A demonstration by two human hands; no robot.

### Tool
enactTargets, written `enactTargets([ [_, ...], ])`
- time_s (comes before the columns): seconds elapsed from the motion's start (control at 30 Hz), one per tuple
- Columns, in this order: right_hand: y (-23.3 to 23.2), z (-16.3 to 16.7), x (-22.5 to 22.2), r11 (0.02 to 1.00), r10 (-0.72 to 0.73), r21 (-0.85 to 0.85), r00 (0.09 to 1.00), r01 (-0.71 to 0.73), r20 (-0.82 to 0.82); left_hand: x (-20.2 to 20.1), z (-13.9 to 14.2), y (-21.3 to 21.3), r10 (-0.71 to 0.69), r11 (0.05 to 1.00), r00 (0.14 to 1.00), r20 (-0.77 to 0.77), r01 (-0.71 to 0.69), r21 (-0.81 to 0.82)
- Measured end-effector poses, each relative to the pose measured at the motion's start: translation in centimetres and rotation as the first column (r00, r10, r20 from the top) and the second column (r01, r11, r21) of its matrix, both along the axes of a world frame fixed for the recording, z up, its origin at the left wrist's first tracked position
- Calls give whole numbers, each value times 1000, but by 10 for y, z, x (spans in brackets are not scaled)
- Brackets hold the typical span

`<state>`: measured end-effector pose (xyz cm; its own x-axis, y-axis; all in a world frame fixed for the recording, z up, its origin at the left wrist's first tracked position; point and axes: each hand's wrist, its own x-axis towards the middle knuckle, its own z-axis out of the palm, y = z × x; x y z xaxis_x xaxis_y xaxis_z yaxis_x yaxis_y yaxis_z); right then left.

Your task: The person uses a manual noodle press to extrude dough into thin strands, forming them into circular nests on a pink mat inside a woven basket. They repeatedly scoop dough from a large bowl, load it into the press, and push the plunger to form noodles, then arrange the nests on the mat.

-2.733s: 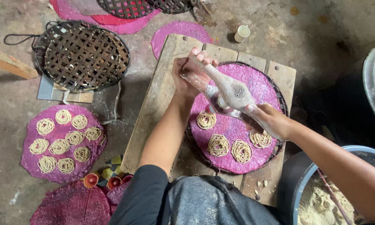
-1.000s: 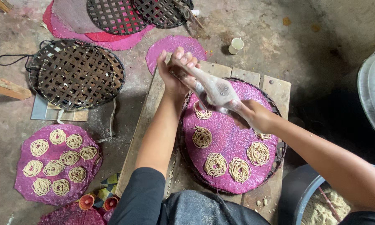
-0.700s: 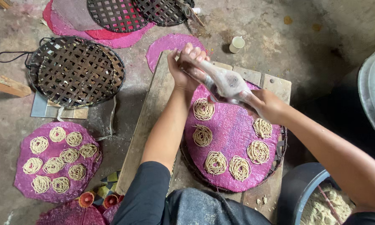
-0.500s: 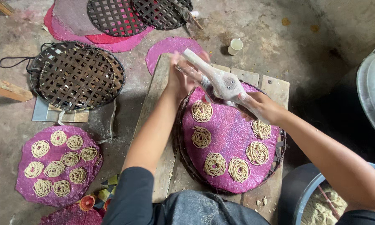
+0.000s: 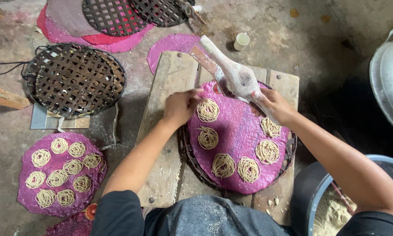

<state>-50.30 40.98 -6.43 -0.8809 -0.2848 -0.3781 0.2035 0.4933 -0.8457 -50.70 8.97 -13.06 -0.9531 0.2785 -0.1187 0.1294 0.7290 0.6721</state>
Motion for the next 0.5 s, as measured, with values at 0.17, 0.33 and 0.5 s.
enactTargets([
  [0.17,9,8,65,974,52,-227,952,19,300,16,34,23,-243,-217,959,149,-203,955],
  [0.33,26,34,129,992,22,-114,850,45,527,48,29,88,-464,-655,884,56,-386,649],
  [0.5,29,38,147,909,-87,414,957,-37,278,49,3,117,-456,-654,883,113,-419,630],
])
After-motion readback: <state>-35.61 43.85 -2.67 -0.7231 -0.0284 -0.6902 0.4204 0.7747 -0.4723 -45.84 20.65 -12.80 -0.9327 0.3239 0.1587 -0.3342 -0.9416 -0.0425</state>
